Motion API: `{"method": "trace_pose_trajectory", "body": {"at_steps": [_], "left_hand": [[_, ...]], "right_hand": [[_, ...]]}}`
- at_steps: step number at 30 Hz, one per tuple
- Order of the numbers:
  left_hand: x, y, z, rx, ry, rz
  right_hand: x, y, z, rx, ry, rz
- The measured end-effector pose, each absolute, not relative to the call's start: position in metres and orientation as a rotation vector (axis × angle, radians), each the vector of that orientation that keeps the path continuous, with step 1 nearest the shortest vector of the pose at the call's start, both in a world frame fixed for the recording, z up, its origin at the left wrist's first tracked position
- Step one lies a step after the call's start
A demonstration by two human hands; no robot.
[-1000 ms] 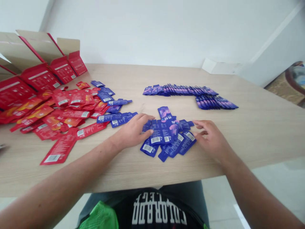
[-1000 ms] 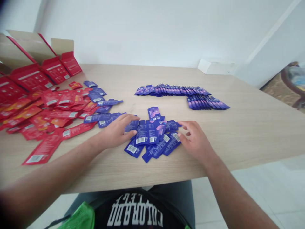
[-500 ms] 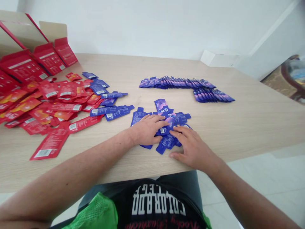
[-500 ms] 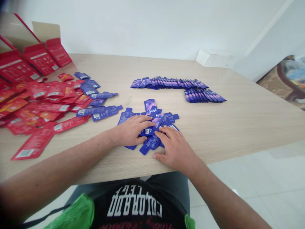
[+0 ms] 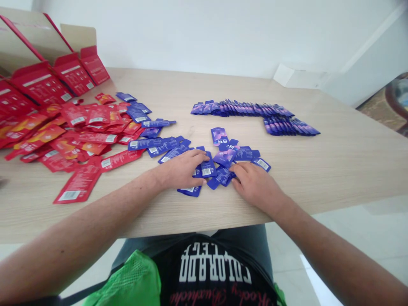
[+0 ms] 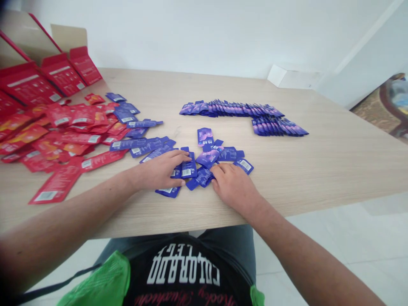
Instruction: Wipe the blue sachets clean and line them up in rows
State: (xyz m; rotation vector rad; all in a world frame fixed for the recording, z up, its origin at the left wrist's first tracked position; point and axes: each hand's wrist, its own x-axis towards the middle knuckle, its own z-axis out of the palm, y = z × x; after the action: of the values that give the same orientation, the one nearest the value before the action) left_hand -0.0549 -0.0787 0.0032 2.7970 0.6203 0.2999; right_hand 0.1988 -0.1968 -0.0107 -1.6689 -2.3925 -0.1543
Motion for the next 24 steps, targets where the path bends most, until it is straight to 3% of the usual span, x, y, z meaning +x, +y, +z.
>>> {"method": "trace_pose_trajectory", "body": {"at_steps": [15, 20, 24], "left_hand": [[-0.08, -0.083, 0.009, 2.717, 0.656, 0.372], [-0.098, -0.094, 0.004, 2.79, 1.027, 0.387], [-0.111, -0.099, 0.008, 2.789, 1.41, 0.325]], "right_hand": [[0.186, -0.159, -0.008, -1.542, -2.567, -0.421], [0.196, -0.148, -0.012, -1.575, -2.469, -0.428], [0.202, -0.148, -0.007, -1.609, -2.215, -0.166]]}}
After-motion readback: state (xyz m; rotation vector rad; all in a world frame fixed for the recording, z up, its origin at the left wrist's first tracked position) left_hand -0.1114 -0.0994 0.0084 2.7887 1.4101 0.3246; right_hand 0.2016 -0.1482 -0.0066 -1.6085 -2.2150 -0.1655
